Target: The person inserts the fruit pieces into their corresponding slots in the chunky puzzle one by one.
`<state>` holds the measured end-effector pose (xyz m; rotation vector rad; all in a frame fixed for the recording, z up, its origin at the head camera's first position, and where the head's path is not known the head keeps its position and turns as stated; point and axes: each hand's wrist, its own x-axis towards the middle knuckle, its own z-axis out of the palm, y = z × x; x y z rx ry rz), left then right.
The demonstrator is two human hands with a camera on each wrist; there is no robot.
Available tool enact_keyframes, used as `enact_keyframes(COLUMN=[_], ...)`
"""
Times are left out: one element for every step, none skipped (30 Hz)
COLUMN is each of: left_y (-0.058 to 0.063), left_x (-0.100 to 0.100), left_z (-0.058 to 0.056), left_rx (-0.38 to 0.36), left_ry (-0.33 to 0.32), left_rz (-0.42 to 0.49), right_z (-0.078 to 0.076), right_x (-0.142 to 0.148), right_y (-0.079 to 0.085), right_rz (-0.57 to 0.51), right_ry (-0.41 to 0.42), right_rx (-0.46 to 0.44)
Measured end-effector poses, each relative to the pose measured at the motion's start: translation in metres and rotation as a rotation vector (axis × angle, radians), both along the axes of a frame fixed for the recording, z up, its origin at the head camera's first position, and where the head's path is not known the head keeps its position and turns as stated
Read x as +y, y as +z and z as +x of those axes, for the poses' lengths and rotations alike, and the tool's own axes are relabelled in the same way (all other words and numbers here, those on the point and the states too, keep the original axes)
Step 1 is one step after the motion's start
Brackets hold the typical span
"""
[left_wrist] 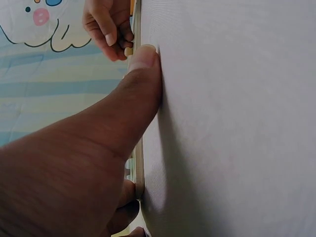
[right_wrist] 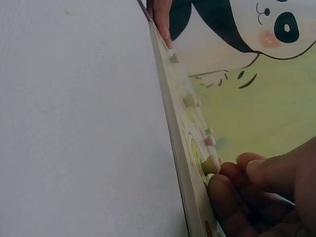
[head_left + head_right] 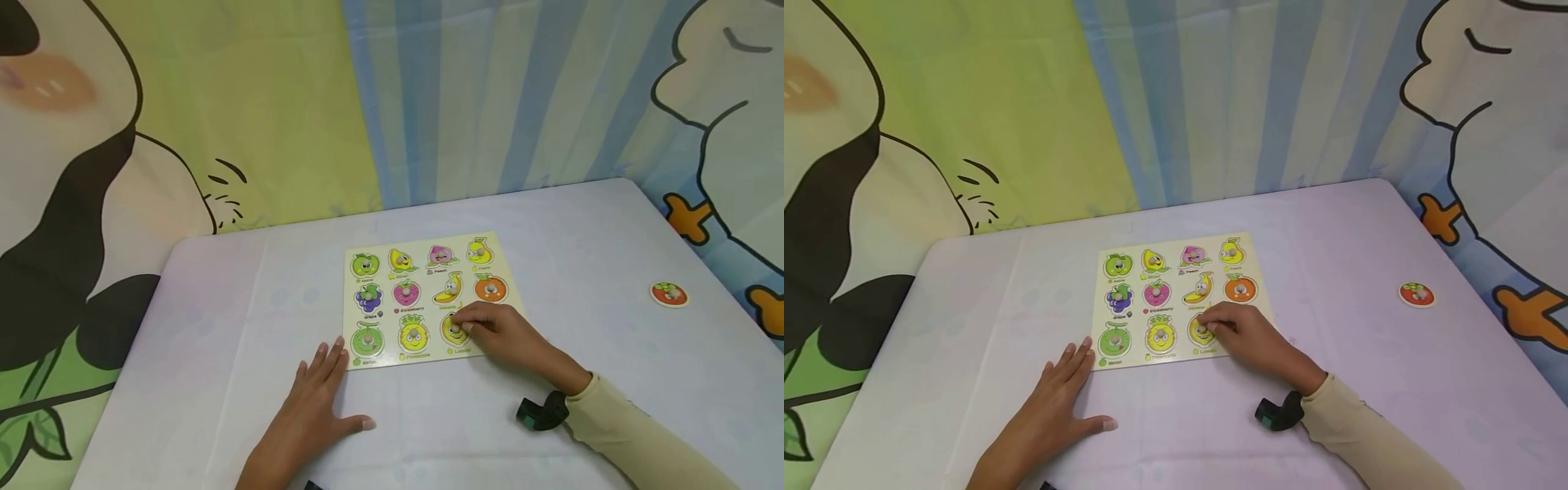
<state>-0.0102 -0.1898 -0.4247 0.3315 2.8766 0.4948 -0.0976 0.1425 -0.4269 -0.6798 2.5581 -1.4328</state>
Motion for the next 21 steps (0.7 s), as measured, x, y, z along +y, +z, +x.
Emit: enact_keyframes(left_y=[0.0, 0.0, 0.0, -0.001, -0.001, -0.001, -0.001, -0.001, -0.001, -0.001, -0.001, -0.001, -0.001, -0.001, -0.001, -0.001, -0.001, -0.001, -0.002, -0.002, -0.002], left_x=[0.0, -0.001, -0.001, -0.001, -0.001, -0.001, -0.002, -0.002, -0.002, -0.002, -0.002, -0.002, -0.002, -0.002, -0.002, -0.002, -0.002, -0.002, -0.002, -0.001, -0.001], left_z=[0.0, 0.0, -0.001, -0.001, -0.001, -0.001, 0.0, 0.001, 0.002, 0.002, 0.002, 0.002, 0.002, 0.002, 0.002, 0.002, 0.002, 0.002, 0.001, 0.001, 0.001], left_rx=[0.002, 0.004, 0.003, 0.004, 0.001, 0.002, 0.004, 0.007, 0.01, 0.015, 0.019, 0.022, 0.025, 0.026, 0.027, 0.027, 0.026, 0.02, 0.015, 0.007, -0.001], left_ry=[-0.001, -0.002, -0.003, -0.004, -0.002, -0.005, -0.006, -0.007, -0.008, -0.011, -0.013, -0.016, -0.018, -0.019, -0.02, -0.019, -0.015, -0.011, -0.008, -0.005, -0.001], left_rz=[0.001, 0.002, 0.004, 0.003, 0.002, 0.0, -0.001, -0.003, -0.004, -0.005, -0.005, -0.005, -0.005, -0.005, -0.005, -0.007, -0.006, -0.006, -0.005, -0.003, -0.002], right_z=[0.0, 0.0, 0.0, 0.0, 0.0, 0.0, 0.0, 0.0, -0.001, -0.001, -0.001, -0.002, -0.002, -0.003, -0.003, -0.004, -0.005, -0.006, -0.007, -0.008, -0.009], right_x=[0.002, 0.004, 0.005, 0.007, 0.009, 0.011, 0.013, 0.016, 0.019, 0.022, 0.026, 0.03, 0.034, 0.038, 0.042, 0.046, 0.05, 0.054, 0.059, 0.063, 0.068], right_y=[0.0, 0.0, 0.0, -0.001, -0.001, 0.0, -0.001, 0.0, 0.001, 0.002, 0.003, 0.005, 0.007, 0.01, 0.012, 0.015, 0.018, 0.02, 0.023, 0.026, 0.028], right_rz=[-0.023, -0.045, -0.069, -0.09, -0.116, -0.144, -0.163, -0.178, -0.189, -0.193, -0.198, -0.192, -0.181, -0.168, -0.149, -0.131, -0.115, -0.099, -0.087, -0.084, -0.085], right_ry=[-0.006, -0.017, -0.029, -0.044, -0.057, -0.069, -0.085, -0.104, -0.121, -0.139, -0.154, -0.17, -0.186, -0.199, -0.212, -0.223, -0.233, -0.245, -0.258, -0.274, -0.286], right_rx=[-0.014, -0.026, -0.038, -0.052, -0.061, -0.066, -0.07, -0.073, -0.071, -0.068, -0.064, -0.057, -0.047, -0.032, -0.014, 0.007, 0.033, 0.064, 0.094, 0.118, 0.144])
